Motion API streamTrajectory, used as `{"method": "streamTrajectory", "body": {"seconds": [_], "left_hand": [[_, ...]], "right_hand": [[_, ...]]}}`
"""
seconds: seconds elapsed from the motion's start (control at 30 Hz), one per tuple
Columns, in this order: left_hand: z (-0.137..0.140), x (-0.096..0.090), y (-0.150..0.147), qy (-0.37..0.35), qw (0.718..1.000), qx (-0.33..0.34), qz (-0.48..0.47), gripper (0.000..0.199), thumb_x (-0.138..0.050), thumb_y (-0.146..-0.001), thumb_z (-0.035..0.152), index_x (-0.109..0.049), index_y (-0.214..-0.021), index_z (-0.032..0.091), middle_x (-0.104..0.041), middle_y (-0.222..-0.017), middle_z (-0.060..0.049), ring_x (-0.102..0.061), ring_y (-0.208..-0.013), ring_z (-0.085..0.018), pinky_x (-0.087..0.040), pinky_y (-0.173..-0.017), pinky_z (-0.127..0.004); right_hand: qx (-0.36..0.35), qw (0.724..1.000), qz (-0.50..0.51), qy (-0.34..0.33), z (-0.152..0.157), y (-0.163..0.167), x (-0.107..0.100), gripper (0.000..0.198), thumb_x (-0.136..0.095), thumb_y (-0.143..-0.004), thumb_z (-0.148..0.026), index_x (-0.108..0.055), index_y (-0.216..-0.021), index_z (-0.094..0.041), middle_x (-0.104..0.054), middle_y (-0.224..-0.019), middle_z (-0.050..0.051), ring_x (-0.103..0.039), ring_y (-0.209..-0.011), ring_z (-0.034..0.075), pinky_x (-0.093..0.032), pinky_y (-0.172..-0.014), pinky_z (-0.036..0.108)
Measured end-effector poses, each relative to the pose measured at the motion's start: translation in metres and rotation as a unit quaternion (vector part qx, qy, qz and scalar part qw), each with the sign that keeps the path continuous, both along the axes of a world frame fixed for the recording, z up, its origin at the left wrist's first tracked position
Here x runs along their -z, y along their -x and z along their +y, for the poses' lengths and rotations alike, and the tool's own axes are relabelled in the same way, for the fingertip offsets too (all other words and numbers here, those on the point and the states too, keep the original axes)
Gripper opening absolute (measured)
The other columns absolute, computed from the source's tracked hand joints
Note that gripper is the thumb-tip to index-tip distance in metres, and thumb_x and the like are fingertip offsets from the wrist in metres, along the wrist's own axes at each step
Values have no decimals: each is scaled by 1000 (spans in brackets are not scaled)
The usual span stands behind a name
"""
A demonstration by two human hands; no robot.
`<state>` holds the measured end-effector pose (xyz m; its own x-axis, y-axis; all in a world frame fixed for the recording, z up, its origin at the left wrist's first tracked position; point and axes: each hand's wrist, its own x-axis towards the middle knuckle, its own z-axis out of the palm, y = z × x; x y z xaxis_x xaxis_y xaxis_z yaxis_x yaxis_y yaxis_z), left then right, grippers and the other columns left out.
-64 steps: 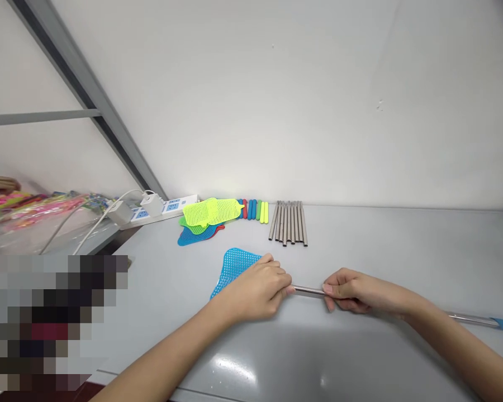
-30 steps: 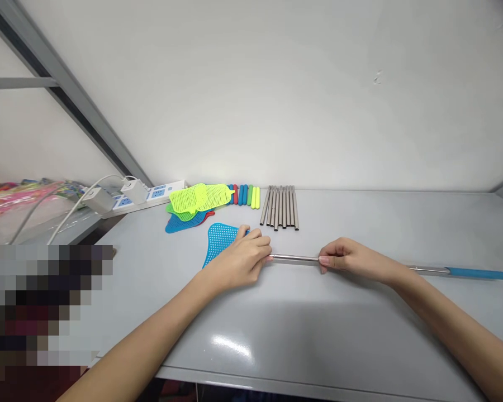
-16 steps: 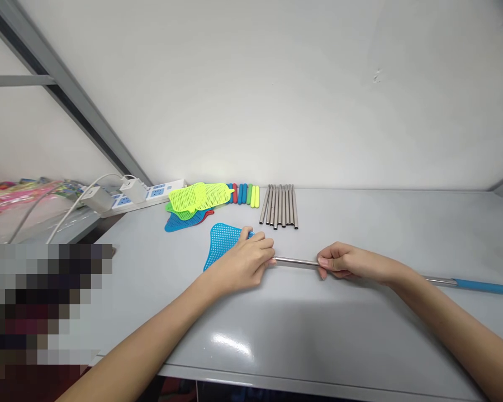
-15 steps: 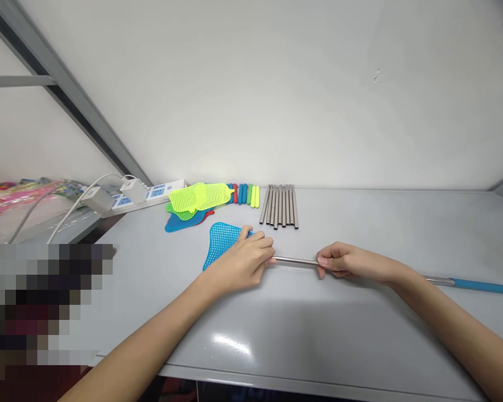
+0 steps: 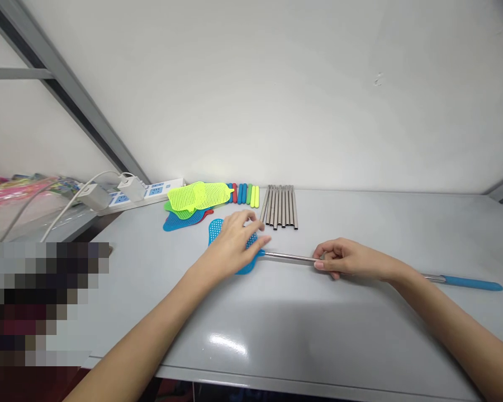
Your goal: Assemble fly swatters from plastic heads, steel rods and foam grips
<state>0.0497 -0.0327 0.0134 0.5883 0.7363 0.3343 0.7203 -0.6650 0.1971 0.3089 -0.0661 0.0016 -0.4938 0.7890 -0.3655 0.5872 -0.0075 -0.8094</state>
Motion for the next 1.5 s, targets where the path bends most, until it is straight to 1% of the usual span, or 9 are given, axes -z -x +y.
{"method": "streamTrajectory", "body": {"seconds": [0.1, 0.2, 0.33, 0.5, 0.63, 0.83, 1.07, 1.4, 1.5], "left_hand": [[9, 2, 7, -35, 992, -120, -7, 31, -34, -84, 42, -52, -96, 21, -45, -104, -7, -40, -101, -22, -29, -87, -39], [16, 2, 14, -10, 976, -219, -6, 35, -32, -83, 45, -54, -90, 20, -48, -98, -8, -43, -98, -25, -31, -84, -42], [20, 5, 17, 68, 967, -243, -32, 40, -28, -83, 48, -53, -84, 17, -49, -80, -6, -50, -84, -21, -38, -77, -34], [16, 16, 7, 32, 954, -292, -57, 36, -30, -81, 49, -47, -90, 18, -45, -87, -7, -51, -83, -21, -41, -71, -33], [11, 24, -1, 55, 934, -351, -35, 35, -28, -81, 50, -46, -89, 20, -44, -88, -7, -52, -81, -24, -42, -61, -35], [7, 27, -7, 60, 923, -379, -22, 35, -28, -80, 50, -44, -90, 21, -43, -89, -7, -52, -84, -26, -42, -58, -36], [2, 23, -10, 43, 920, -389, -31, 31, -29, -80, 48, -43, -89, 21, -42, -89, -6, -51, -85, -25, -42, -58, -35], [-12, 21, -18, -19, 924, -374, -74, 26, -31, -82, 45, -40, -88, 21, -41, -89, -5, -49, -84, -21, -39, -55, -29], [-11, 21, -18, -15, 926, -367, -83, 27, -31, -82, 46, -40, -87, 22, -41, -89, -5, -49, -84, -21, -39, -56, -29]], "right_hand": [[8, 1000, -1, -9, 2, -1, 1, 33, -50, -74, -45, -58, -84, -15, -54, -58, 1, -38, -52, 10, -31, -50, 22], [29, 999, -6, -38, 2, -1, -1, 34, -48, -74, -47, -59, -78, -16, -53, -64, 2, -40, -56, 11, -31, -50, 22], [34, 997, -24, -67, 0, 1, -5, 34, -44, -76, -46, -57, -70, -16, -49, -62, 1, -39, -55, 10, -31, -50, 22], [22, 994, -38, -96, -2, 5, -3, 31, -41, -78, -38, -51, -61, -15, -44, -57, -1, -33, -51, 9, -26, -49, 22], [29, 995, -48, -80, -2, 7, 4, 29, -40, -78, -37, -55, -66, -15, -46, -58, -1, -32, -50, 8, -25, -48, 22], [37, 996, -57, -60, -2, 9, 8, 30, -40, -78, -37, -56, -67, -13, -44, -57, -1, -32, -48, 8, -25, -46, 21], [24, 997, -52, -60, -1, 7, 15, 33, -36, -81, -39, -52, -64, -15, -30, -52, -4, -26, -47, 8, -23, -46, 21], [-15, 995, 46, 84, -3, 6, 10, 33, -37, -81, -39, -44, -60, -14, -26, -50, -5, -20, -44, 6, -18, -43, 20], [-9, 993, 59, 98, -3, 6, 9, 35, -37, -81, -41, -45, -60, -14, -25, -48, -6, -19, -43, 6, -17, -42, 20]]}}
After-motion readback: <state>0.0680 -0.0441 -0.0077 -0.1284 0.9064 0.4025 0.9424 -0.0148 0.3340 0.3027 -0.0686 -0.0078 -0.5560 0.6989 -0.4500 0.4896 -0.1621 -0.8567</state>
